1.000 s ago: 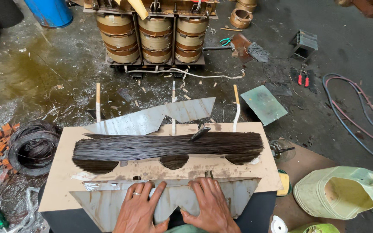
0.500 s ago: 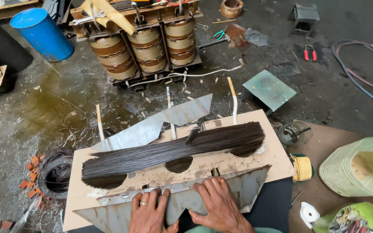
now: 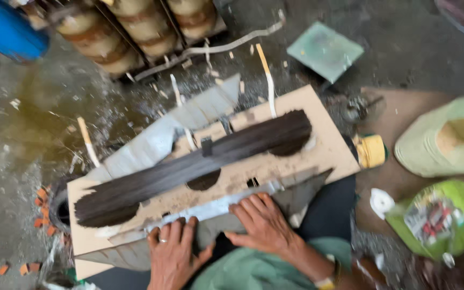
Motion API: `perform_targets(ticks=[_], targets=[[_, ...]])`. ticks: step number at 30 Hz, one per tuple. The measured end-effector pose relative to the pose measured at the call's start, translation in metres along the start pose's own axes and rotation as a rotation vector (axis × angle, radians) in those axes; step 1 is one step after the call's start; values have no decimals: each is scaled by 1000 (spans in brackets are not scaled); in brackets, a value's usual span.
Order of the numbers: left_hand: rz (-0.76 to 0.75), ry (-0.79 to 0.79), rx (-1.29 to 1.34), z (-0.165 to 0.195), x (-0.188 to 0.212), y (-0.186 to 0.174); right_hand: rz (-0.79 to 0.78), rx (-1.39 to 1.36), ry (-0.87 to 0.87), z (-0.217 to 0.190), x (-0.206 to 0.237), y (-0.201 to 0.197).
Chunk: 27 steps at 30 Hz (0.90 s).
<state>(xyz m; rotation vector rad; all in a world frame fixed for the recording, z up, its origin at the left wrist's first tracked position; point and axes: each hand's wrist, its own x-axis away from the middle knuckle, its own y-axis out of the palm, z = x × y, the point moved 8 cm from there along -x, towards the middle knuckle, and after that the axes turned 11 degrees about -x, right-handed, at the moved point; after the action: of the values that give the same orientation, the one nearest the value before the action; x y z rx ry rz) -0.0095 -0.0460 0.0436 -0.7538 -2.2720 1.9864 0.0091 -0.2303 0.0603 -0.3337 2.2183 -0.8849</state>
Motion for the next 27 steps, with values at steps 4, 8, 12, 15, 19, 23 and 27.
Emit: perform_targets(ticks=[4, 8, 12, 15, 19, 23, 27], targets=[[60, -24, -190, 2, 28, 1, 36, 200, -100, -2, 17, 9], [55, 1, -132, -1, 50, 13, 76, 264, -178, -4, 28, 17], [50, 1, -138, -5, 57, 17, 43, 271, -160, -4, 25, 20], [77, 10, -129, -5, 58, 20, 53, 277, -153, -5, 20, 22], [100, -39, -5, -9, 61, 33, 54, 293, -127, -3, 20, 29], [105, -6, -26, -8, 72, 45, 45, 292, -120, -1, 26, 35], [132, -11, -28, -6, 72, 43, 21, 254, -78, 0, 28, 35]])
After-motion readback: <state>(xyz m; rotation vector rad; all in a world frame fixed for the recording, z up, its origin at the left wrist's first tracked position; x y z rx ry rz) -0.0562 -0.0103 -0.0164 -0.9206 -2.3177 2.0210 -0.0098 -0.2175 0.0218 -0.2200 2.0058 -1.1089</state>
